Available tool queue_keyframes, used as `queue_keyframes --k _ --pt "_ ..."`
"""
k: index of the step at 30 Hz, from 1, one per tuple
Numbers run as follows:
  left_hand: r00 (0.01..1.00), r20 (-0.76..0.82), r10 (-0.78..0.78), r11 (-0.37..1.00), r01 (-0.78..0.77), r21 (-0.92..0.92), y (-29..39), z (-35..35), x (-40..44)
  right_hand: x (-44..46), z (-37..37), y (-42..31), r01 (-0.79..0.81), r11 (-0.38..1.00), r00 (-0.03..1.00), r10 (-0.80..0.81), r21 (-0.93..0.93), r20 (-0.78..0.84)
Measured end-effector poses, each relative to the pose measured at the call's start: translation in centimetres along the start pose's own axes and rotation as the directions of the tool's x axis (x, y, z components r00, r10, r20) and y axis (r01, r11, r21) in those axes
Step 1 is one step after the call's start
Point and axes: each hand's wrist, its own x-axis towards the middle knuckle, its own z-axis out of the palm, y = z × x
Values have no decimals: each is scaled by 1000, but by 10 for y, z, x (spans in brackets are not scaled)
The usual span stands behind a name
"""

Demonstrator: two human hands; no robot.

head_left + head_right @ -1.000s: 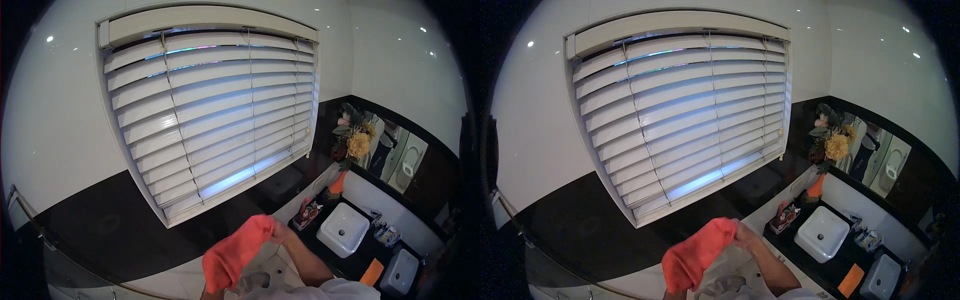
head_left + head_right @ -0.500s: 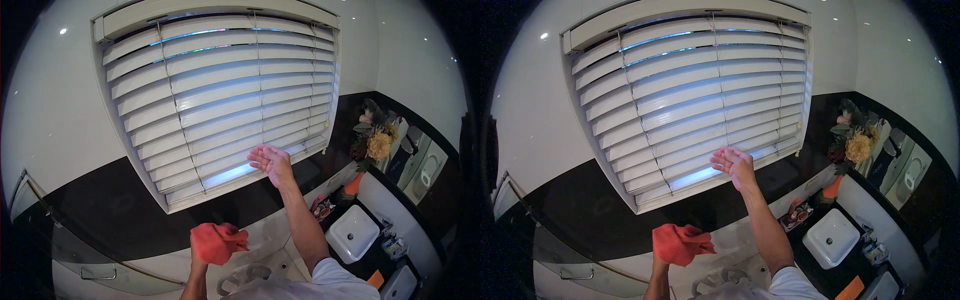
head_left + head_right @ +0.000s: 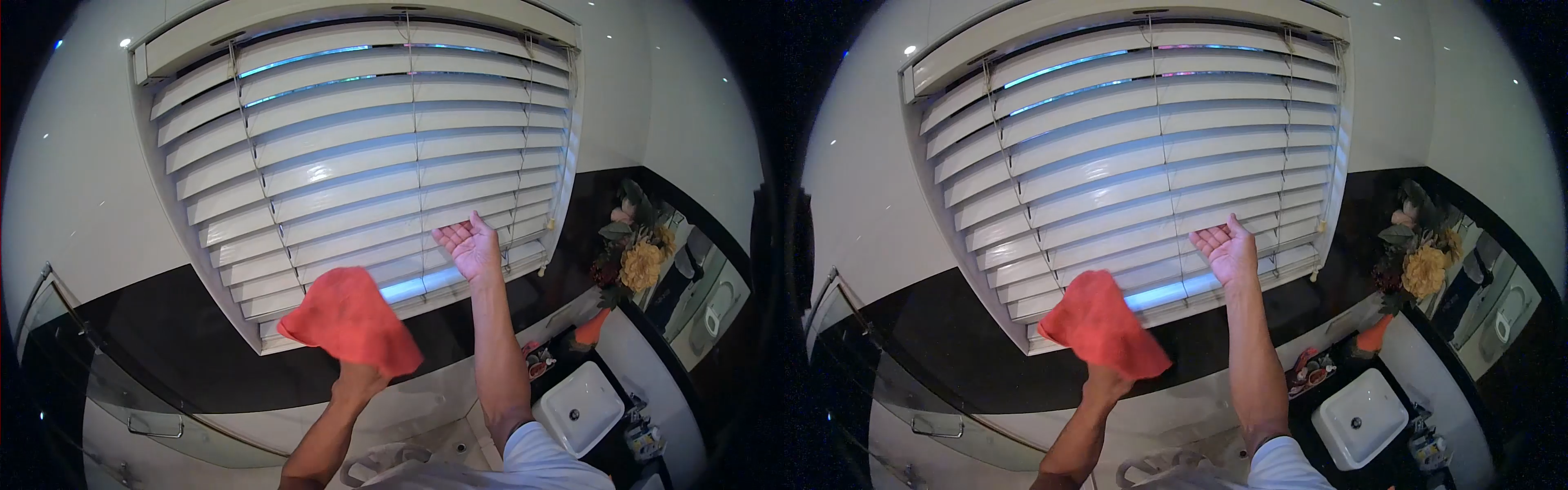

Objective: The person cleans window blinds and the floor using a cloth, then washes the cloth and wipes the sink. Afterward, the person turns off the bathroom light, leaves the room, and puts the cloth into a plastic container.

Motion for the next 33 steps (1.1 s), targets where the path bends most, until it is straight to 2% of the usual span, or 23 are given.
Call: queue_keyframes --k 2,3,5,6,8,9,11,12,14,15,17,18,20,21,22,24,25,26,28,29,31,32,33 --pt "993 83 85 986 -96 137 -2 23 29 0 4 1 -45 998 991 39 42 130" --pt "993 78 85 985 -95 142 -3 33 40 7 1 5 -72 997 987 65 40 146" --pt "965 60 256 950 -262 168 -8 52 59 8 5 9 -119 992 978 110 35 179" --pt "966 61 253 951 -260 169 -10 62 68 8 6 10 -161 987 967 152 26 206" --pt "976 122 179 930 -208 303 -16 80 83 13 4 15 -139 990 972 136 4 193" --pt "978 122 170 930 -200 308 -19 91 88 13 3 17 -116 993 969 108 23 221" --pt "982 -23 187 958 -177 223 -23 109 99 15 3 21 -63 997 974 53 37 221" --pt "983 -25 179 959 -169 227 -18 109 104 17 -1 20 -71 997 973 62 33 221" --pt "962 -122 243 952 -212 219 -3 100 112 23 -11 18 -143 989 928 149 -41 342" --pt "964 -120 239 953 -209 219 -14 98 108 18 -8 19 -147 988 929 152 -40 339" --pt "998 56 -3 969 -11 248 -44 89 98 5 6 19 -35 999 984 27 42 178" --pt "998 62 2 969 -17 248 -47 84 99 4 8 19 -31 998 984 22 48 175" --pt "988 11 152 834 -134 535 -50 79 97 3 9 22 -3 1000 983 4 -2 183" --pt "995 95 -26 911 -16 413 -50 84 98 4 6 24 -9 1000 983 9 -4 182" --pt "996 86 -32 909 -7 418 -41 90 101 9 3 25 -26 1000 982 26 -5 187" --pt "967 59 247 828 -242 505 -22 101 107 16 -3 25 -64 998 977 65 -11 203" --pt "966 105 238 827 -258 499 -34 114 104 14 1 22 -9 1000 980 13 -19 201" --pt "969 98 228 826 -246 508 -49 121 97 11 6 22 -21 999 978 26 -25 208" --pt "948 127 292 720 -306 623 -58 117 90 5 13 23 48 999 987 -46 -5 151" --pt "940 140 312 678 -323 660 -64 113 88 9 7 24 -35 998 987 28 43 158" --pt "981 186 -53 840 -57 539 -63 71 93 9 6 19 -47 998 986 40 42 165" --pt "997 66 26 769 -62 636 -61 52 92 7 9 16 -47 998 984 41 35 172" --pt "997 77 -10 755 -42 654 -86 42 82 4 14 14 -25 999 975 16 36 220"
